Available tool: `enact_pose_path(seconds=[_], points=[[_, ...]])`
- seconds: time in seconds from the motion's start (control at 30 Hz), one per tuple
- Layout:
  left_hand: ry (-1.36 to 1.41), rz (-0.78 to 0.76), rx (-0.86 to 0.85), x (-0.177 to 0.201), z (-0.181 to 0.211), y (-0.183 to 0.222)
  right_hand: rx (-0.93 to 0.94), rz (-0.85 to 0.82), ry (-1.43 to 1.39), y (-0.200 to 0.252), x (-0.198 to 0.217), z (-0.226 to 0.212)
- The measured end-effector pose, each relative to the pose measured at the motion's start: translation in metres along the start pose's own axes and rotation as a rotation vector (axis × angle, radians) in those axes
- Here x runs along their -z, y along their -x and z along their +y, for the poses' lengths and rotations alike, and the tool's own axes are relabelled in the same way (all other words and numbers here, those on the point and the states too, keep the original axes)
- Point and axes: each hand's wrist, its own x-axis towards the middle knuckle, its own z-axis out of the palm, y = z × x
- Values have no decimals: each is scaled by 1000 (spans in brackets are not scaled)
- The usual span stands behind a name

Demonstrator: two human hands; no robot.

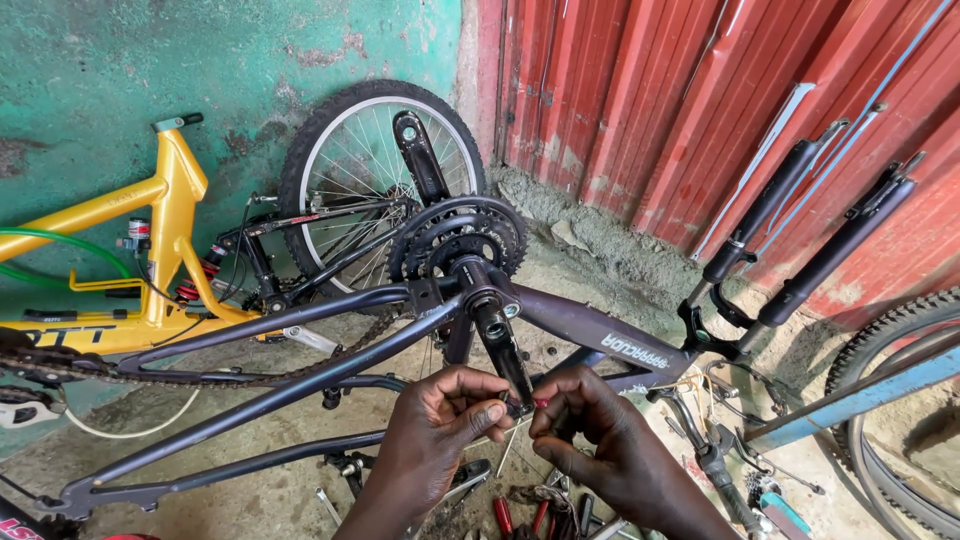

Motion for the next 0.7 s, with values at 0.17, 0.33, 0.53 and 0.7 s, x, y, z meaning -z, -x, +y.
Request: enact_pose_path(seconds=[0.17, 0.33, 0.53, 0.7], points=[[59, 14, 28, 0, -10, -4, -44, -16, -4, 2, -2, -5], [110, -84, -132, 9, -31, -18, -62, -41, 35, 1, -2, -8], [-49, -43, -62, 3, -21, -10, -68, -30, 105, 0, -2, -7], [-108, -64, -127, 4, -24, -10, -61, -38, 177, -1, -6, -10]])
